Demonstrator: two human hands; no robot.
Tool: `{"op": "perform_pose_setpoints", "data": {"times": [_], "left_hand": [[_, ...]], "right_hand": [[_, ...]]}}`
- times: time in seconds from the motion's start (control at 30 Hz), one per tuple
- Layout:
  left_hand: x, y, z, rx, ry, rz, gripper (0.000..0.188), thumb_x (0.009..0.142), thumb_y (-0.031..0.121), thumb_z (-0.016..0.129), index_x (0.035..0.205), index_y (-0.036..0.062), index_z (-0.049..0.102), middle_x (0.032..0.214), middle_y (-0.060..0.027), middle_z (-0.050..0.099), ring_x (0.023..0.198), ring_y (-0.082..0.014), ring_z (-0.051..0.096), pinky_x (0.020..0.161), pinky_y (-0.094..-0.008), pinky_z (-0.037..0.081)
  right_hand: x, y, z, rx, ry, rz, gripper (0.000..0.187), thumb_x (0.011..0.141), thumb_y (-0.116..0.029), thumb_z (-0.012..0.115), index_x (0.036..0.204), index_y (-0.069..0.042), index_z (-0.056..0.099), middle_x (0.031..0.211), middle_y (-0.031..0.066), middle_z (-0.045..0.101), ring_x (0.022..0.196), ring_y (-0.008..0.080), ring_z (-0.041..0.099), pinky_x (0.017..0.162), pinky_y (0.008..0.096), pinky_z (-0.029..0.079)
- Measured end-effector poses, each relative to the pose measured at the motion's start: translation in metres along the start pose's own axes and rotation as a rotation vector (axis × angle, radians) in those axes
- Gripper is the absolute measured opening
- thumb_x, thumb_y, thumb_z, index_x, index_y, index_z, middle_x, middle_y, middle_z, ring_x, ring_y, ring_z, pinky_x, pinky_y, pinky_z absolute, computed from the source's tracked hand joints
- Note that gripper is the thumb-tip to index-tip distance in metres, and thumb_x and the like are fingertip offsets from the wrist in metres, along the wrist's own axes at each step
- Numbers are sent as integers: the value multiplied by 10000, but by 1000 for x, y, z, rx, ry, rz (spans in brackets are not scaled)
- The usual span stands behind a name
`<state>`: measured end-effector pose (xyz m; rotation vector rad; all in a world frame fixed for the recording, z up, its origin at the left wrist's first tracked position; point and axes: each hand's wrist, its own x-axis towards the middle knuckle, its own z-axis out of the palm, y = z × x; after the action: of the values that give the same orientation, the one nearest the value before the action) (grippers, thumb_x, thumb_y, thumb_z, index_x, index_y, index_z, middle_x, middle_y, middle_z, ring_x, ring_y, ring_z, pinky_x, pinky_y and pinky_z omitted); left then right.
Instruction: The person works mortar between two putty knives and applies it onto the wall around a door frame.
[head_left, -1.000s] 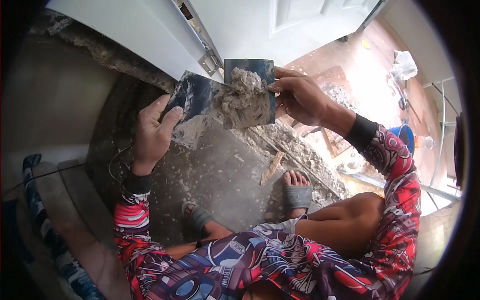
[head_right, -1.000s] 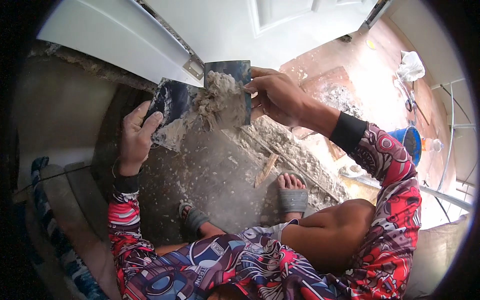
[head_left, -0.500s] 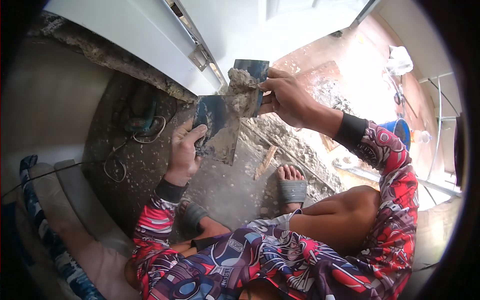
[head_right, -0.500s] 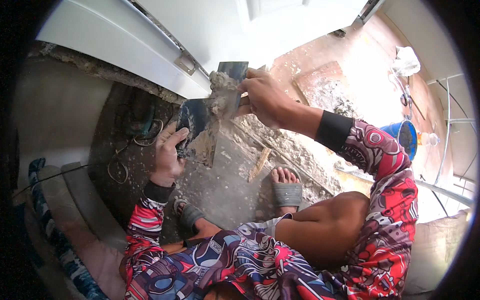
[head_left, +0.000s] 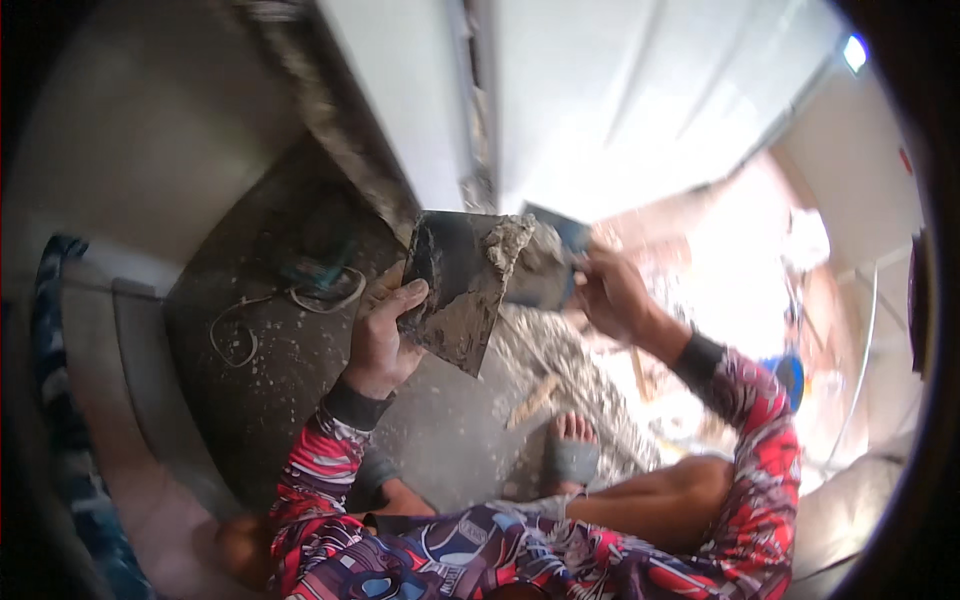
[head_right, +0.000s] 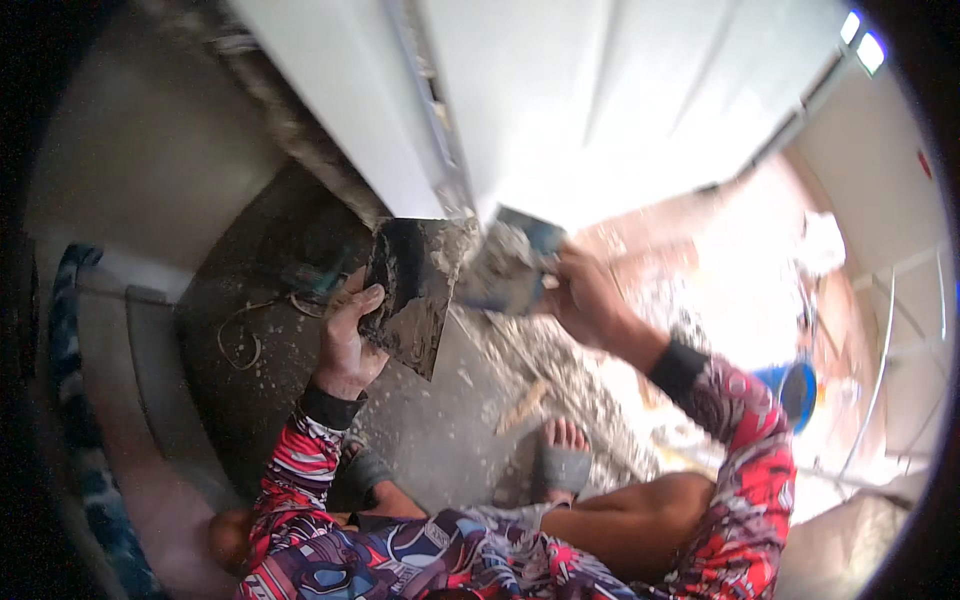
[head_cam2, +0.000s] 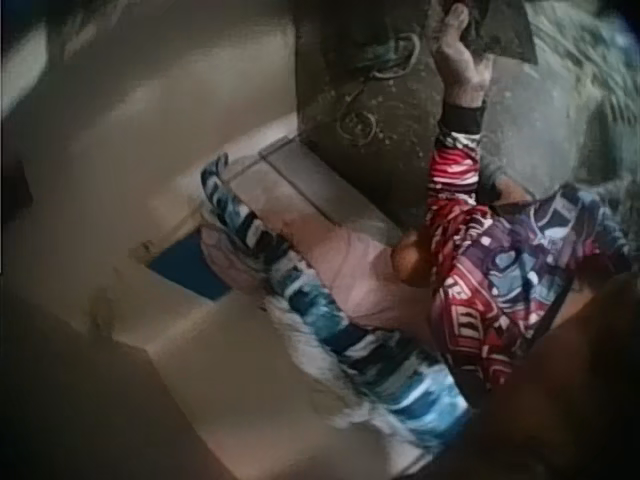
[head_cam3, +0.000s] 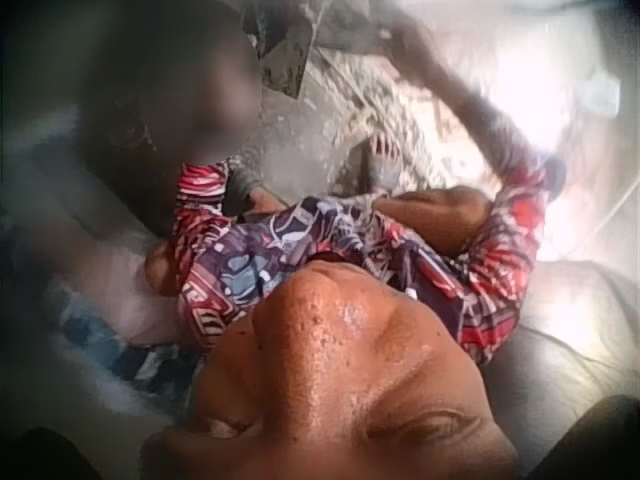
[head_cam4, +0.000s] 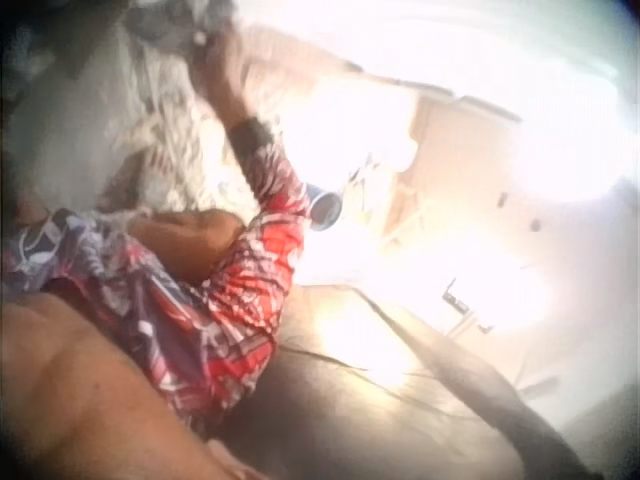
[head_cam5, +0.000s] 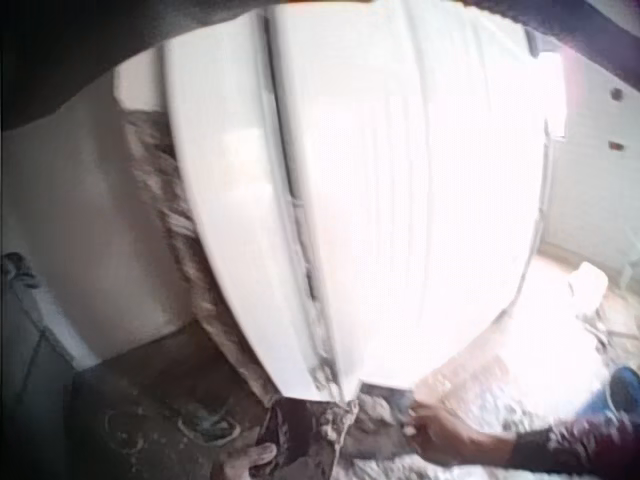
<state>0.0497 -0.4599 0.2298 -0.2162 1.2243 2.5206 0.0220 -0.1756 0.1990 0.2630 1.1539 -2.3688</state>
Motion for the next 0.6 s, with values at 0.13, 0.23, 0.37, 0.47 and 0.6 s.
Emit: {"op": "perform_pose_setpoints", "data": {"times": [0.13, 0.23, 0.37, 0.47, 0.6], "left_hand": [[-5, 37, -29, 1210, 279, 832, 364, 893, 81, 595, 1249, 6, 565, 1128, -95, 648, 1046, -213, 640, 950, -398, 524], [-7, 77, -5, 984, 397, 1108, 288, 936, 111, 590, 1201, 1, 576, 1047, -70, 643, 952, -156, 633, 805, -328, 543], [8, 104, 35, 600, 400, 1150, 259, 981, 165, 577, 1148, -32, 584, 934, -50, 644, 722, -71, 575, 430, -226, 416], [20, 121, 34, 775, 535, 1360, 267, 971, 151, 599, 1152, -45, 585, 916, -46, 654, 740, -71, 583, 450, -225, 429], [38, 127, 55, 1203, 687, 1636, 244, 950, 98, 612, 1090, -101, 604, 886, -186, 682, 693, -235, 655, 589, -325, 520]], "right_hand": [[-9, -3, 16, -40, 46, 62, 392, 966, -37, 326, 1349, 26, 383, 1202, 206, 588, 947, 281, 688, 774, 379, 634], [-6, -1, -4, -48, -79, 44, 389, 952, -36, 343, 1332, 16, 404, 1185, 179, 600, 937, 280, 687, 758, 386, 633], [-10, -2, 11, -62, 24, 28, 353, 951, -48, 358, 1289, 17, 437, 1174, 160, 602, 974, 287, 672, 790, 425, 620], [-4, 0, 16, -77, -62, 45, 404, 961, -47, 335, 1354, 25, 394, 1263, 171, 565, 1077, 317, 634, 896, 475, 577], [-5, 0, 1, -54, -67, 61, 388, 963, -48, 342, 1339, 29, 403, 1252, 174, 568, 1077, 328, 633, 893, 477, 579]]}}
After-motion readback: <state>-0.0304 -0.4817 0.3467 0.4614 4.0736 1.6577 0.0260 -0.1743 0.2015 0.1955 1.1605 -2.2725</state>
